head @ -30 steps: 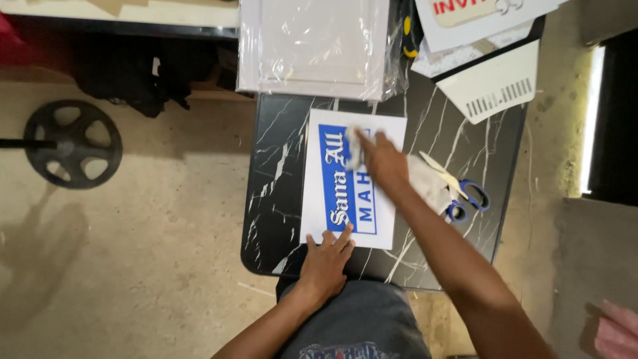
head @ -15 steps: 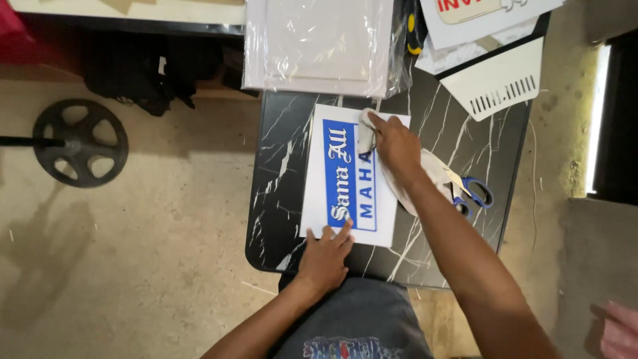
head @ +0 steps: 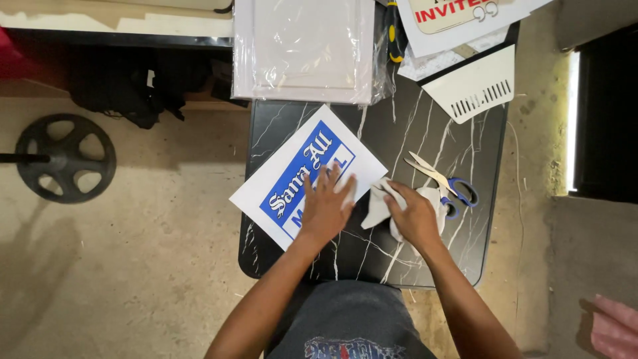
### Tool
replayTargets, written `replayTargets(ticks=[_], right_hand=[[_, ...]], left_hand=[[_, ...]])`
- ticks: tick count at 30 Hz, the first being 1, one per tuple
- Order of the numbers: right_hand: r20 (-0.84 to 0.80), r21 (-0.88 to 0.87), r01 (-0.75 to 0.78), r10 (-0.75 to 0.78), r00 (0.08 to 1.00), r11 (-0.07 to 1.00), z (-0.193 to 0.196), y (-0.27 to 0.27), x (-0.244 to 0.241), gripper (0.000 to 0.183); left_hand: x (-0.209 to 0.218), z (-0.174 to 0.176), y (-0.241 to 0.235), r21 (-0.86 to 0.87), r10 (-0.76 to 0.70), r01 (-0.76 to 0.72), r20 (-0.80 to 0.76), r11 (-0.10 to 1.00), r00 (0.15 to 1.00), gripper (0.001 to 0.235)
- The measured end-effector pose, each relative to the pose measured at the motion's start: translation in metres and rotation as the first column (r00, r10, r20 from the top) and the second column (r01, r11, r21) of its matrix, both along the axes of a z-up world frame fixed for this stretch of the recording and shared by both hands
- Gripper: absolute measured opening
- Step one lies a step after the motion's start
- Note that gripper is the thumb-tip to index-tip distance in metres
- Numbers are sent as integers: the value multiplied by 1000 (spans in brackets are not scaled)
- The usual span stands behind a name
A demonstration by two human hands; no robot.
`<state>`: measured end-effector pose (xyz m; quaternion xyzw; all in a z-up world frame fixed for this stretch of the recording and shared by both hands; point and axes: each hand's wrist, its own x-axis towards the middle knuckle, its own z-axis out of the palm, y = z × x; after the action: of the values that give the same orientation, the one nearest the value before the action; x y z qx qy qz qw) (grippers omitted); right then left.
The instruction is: Preparing a printed sign by applying transfer tape and smoothing it with a tool and cloth.
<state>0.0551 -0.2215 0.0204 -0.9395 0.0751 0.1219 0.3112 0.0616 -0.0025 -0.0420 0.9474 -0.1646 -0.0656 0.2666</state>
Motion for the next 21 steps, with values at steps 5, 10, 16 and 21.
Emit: replayTargets(ticks=[5, 10, 16, 21], right_hand=[[144, -101, 0, 15, 989, 995, 6, -25, -15, 37], [-22, -309, -187, 190, 982, 933, -40, 1, -41, 47], [7, -422, -264, 294, 956, 868, -64, 31, -68, 52], [-7, -439, -223, 245, 970, 870, -77, 25, -52, 54]], left_hand=[[-12, -4, -8, 36, -232, 234, -51, 971, 971, 46], [-24, -20, -10, 60, -267, 272, -81, 960, 960, 27], [-30, -44, -14, -20, -169, 170, 22, 985, 985, 50], [-32, -59, -16, 93, -207, 195, 137, 976, 969, 58]])
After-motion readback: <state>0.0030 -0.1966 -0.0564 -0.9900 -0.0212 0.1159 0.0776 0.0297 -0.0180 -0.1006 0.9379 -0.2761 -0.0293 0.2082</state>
